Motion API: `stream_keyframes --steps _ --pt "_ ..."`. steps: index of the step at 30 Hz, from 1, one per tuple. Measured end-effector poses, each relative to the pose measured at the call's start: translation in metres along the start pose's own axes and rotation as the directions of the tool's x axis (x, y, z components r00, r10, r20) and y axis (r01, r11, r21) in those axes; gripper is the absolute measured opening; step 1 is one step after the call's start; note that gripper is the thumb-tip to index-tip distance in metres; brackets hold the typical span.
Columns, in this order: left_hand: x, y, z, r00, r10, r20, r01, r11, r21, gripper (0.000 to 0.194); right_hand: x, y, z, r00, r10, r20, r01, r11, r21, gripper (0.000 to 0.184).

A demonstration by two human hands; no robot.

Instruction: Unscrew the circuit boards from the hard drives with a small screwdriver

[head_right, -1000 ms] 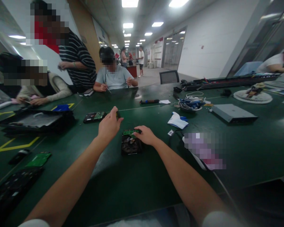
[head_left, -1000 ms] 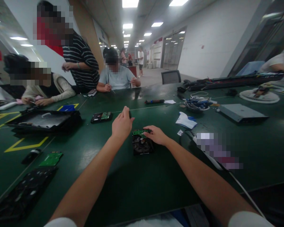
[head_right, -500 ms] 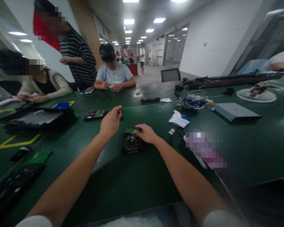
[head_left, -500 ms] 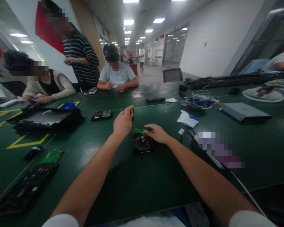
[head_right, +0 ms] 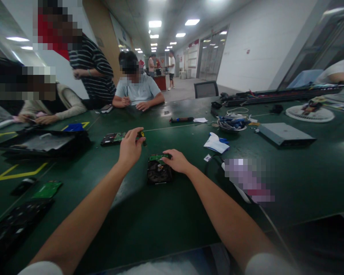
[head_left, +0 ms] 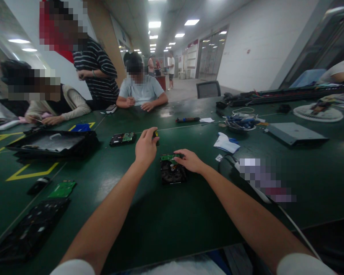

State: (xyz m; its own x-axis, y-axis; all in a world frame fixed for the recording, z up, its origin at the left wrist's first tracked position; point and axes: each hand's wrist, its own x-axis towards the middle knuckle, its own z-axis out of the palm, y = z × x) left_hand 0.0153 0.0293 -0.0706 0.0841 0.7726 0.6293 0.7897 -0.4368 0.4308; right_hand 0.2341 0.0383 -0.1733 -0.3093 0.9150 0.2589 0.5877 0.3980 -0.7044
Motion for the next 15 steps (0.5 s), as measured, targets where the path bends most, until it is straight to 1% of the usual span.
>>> stream_keyframes --steps 4,8,11,15 --pt "-0.002 -0.002 0.004 0.993 -0.103 0.053 0.099 0.992 0.075 0.039 0.000 0.000 0.001 1.000 0.009 -0.006 -0.009 1.000 -0.004 0.037" --pt "0.000 -0.008 0.004 0.986 -0.166 0.021 0.164 0.985 0.059 0.044 0.000 0.000 0.001 1.000 0.011 -0.008 -0.011 1.000 -0.005 0.037" --pt "0.003 -0.010 0.000 0.990 -0.141 0.006 0.141 0.990 0.007 0.038 0.000 0.000 0.001 1.000 0.009 -0.010 -0.009 1.000 -0.002 0.036" --pt "0.004 -0.005 -0.005 1.000 -0.028 -0.009 0.028 1.000 -0.001 0.027 0.000 0.001 0.001 1.000 0.000 0.001 0.001 1.000 -0.005 0.037"
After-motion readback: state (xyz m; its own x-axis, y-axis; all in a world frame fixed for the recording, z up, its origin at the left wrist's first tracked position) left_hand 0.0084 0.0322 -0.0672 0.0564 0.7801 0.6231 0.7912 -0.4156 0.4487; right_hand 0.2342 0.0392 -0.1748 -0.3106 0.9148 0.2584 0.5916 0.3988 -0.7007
